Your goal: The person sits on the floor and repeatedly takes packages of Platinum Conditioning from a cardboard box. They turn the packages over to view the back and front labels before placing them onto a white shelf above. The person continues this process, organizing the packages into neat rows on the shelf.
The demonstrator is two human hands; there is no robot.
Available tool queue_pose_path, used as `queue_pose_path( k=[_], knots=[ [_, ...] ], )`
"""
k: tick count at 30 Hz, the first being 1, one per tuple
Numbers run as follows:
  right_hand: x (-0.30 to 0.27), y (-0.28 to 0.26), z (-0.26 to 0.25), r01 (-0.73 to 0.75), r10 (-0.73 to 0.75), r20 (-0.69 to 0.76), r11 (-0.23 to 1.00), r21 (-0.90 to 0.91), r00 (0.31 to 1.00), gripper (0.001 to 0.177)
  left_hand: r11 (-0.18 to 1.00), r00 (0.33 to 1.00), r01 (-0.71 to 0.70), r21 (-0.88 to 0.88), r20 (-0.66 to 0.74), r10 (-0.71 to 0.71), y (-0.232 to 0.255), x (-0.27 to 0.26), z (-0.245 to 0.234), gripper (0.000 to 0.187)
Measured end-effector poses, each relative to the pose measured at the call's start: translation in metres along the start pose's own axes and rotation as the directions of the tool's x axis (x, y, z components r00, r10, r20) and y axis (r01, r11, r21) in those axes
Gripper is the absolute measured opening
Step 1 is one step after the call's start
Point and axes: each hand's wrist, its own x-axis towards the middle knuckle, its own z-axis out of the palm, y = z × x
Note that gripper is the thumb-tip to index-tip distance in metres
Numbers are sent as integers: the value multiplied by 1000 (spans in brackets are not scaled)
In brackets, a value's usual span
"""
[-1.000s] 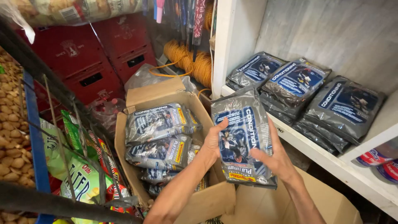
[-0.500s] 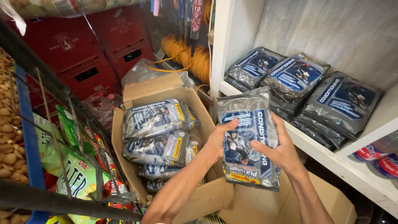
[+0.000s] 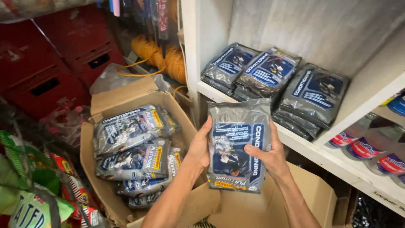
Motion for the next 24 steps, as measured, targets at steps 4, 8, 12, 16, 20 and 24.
queue_pose_path(
  k=[4, 8, 12, 16, 20, 24],
  knots=[
    [-8, 13, -6, 2, -2, 12, 999, -43, 1000, 98, 999, 998, 51, 14, -40, -50, 0, -1, 6, 56],
    [-11, 7, 4, -72, 79, -97, 994, 80, 992, 100, 992, 993, -94, 87, -69, 101, 0, -8, 38, 47],
    [-8, -15, 13, -11, 59, -176, 965, 264, 983, 110, 789, 846, -443, 426, -93, 525, -11, -9, 41, 41],
    [-17, 3, -6, -38, 73, -209, 985, 167, 975, 111, 693, 813, -459, 556, -51, 579, -33, -13, 20, 46],
    [-30, 16, -13, -78, 88, -190, 995, 59, 978, 87, 738, 882, -395, 547, 2, 471, -39, -11, 12, 52],
    [-33, 10, -7, -56, 79, -224, 993, 107, 971, 81, 644, 903, -386, 661, 126, 411, -34, -14, 26, 70]
  ],
)
